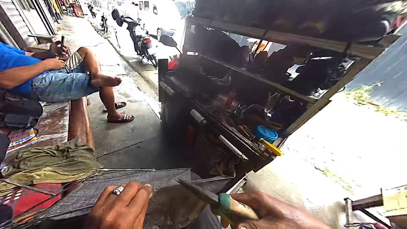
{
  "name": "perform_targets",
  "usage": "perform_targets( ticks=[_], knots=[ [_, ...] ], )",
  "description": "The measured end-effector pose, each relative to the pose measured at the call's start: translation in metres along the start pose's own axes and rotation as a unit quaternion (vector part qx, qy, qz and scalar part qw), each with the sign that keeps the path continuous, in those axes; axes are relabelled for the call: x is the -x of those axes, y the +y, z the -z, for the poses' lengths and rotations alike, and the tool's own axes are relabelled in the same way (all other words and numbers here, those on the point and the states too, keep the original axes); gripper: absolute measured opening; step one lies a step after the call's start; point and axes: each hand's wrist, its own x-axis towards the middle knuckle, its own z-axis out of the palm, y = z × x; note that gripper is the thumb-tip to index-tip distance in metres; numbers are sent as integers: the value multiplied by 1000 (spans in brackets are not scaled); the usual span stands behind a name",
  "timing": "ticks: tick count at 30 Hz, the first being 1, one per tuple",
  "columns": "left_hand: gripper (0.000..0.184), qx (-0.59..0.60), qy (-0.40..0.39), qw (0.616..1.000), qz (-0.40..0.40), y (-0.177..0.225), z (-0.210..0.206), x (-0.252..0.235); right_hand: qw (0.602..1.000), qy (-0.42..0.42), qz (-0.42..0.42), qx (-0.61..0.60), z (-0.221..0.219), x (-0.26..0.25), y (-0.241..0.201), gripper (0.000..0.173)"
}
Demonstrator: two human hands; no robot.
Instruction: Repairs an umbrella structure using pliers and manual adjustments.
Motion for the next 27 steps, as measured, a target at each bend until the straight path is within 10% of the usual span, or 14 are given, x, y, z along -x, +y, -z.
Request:
perform_targets(
  ticks=[27],
  knots=[
    [25, -41, 77, 996, 20, -7, -10, -3, 982, -75, -154, -79, -12, -35, -1, 49]
  ],
)
